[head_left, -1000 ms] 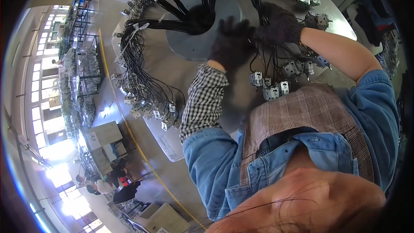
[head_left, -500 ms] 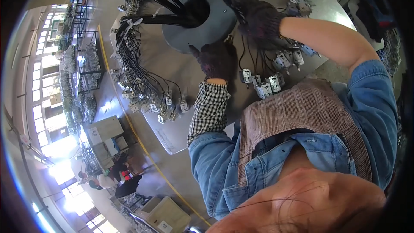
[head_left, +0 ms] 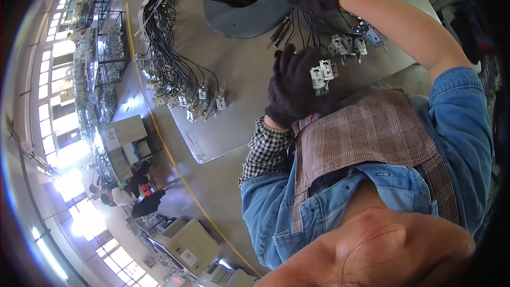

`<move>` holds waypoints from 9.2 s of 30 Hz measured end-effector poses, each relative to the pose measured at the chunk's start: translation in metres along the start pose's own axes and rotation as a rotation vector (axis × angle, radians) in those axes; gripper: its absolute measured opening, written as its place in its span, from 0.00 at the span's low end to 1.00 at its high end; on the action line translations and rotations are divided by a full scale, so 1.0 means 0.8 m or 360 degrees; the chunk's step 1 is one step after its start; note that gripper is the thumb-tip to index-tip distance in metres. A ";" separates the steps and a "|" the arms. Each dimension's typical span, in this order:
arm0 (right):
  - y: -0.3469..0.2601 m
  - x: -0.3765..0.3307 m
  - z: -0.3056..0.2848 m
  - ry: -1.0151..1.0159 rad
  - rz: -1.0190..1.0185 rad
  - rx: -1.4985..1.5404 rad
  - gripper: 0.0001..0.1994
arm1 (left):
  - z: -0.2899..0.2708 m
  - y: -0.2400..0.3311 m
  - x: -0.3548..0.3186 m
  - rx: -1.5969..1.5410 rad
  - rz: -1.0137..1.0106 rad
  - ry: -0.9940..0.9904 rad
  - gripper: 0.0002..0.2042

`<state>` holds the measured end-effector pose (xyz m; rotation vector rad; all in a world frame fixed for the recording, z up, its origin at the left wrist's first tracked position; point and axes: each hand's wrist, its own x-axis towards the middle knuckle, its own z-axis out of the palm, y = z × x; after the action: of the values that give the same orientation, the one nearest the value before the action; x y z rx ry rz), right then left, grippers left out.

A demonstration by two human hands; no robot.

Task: The person rotates the wire harness carousel and attaches electrical switch components to the wire terminals by hand.

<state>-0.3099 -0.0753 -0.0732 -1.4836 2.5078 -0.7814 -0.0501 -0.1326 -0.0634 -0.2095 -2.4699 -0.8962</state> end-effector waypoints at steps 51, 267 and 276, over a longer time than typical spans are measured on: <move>-0.066 -0.305 0.014 0.0261 -0.0379 -0.0580 0.26 | 0.016 -0.010 0.016 0.0166 0.0543 -0.0575 0.26; 0.037 -0.200 -0.058 -0.0573 -0.1234 -0.0211 0.16 | 0.090 0.067 0.044 0.0694 -0.0352 -0.0623 0.32; 0.013 -0.233 -0.051 -0.0218 -0.0937 -0.0386 0.19 | 0.086 0.057 0.034 0.0707 -0.0284 -0.0626 0.33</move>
<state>-0.2377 0.1020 -0.0714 -2.3195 2.1323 -0.4165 -0.0878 -0.0546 -0.0696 -0.0084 -3.0172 -0.3723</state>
